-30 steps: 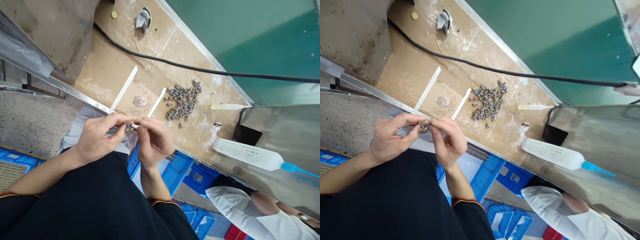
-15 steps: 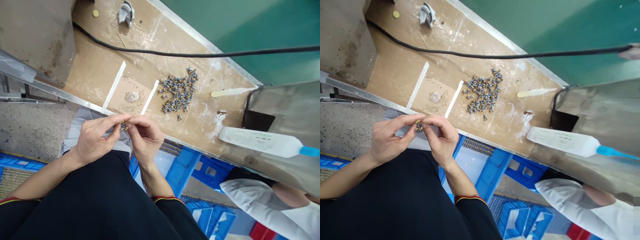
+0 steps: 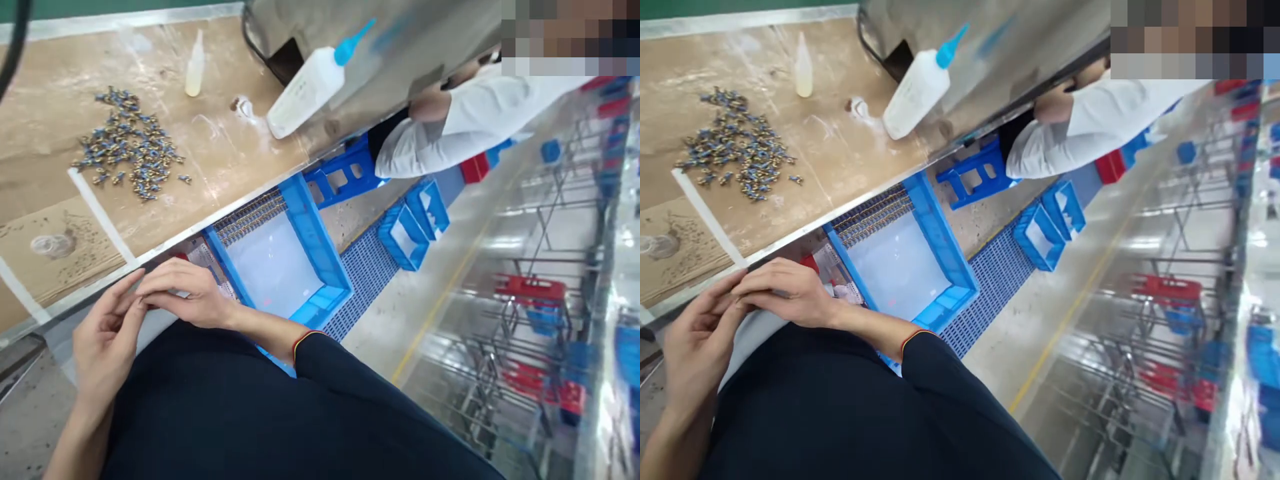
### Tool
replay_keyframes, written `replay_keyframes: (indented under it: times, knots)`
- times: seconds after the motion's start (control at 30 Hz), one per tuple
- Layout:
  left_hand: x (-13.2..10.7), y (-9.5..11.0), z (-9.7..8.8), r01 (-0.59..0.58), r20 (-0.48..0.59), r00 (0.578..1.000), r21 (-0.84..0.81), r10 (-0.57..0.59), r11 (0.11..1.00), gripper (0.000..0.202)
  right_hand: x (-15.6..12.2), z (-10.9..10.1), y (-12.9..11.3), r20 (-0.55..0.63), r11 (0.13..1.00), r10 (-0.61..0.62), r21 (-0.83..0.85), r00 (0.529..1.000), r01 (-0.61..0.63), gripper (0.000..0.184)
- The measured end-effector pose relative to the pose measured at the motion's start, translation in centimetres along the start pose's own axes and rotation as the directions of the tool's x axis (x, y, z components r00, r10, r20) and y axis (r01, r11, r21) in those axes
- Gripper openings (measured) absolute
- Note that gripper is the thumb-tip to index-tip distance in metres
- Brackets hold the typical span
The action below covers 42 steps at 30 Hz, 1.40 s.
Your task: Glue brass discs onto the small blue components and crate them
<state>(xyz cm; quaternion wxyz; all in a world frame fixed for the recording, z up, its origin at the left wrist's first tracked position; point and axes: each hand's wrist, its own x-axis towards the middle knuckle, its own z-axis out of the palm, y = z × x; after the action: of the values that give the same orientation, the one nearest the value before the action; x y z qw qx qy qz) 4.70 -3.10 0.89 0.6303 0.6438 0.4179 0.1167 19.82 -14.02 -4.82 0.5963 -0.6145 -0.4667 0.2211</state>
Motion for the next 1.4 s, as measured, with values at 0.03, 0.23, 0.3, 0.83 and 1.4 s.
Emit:
replay_keyframes:
  times: [0.03,0.23,0.3,0.83,1.4]
  knots:
    - [0.1,-0.2,0.3,0.018,0.086,0.996,0.005,-0.019,1.000,0.063,-0.9,-1.1,0.2,-0.079,0.999,0.034,0.038,0.996,-0.031,0.012]
    - [1.1,-0.2,1.5,0.033,0.185,0.982,0.052,-0.042,0.998,0.070,-6.2,-11.4,7.1,-0.609,0.822,0.473,0.043,0.637,-0.568,0.025]
    - [1.3,0.1,1.6,0.042,0.188,0.981,0.085,-0.057,0.995,0.072,-7.9,-14.4,10.5,-0.663,0.728,0.539,0.057,0.520,-0.683,0.027]
    - [1.3,3.2,3.9,0.065,0.224,0.967,0.252,-0.123,0.966,0.077,-10.7,-10.3,17.1,-0.400,0.611,0.726,0.000,0.560,-0.792,0.010]
    - [0.1,0.1,1.7,0.046,0.237,0.968,0.143,-0.079,0.989,0.070,-9.0,-11.5,11.2,-0.673,0.761,0.485,0.010,0.558,-0.649,0.031]
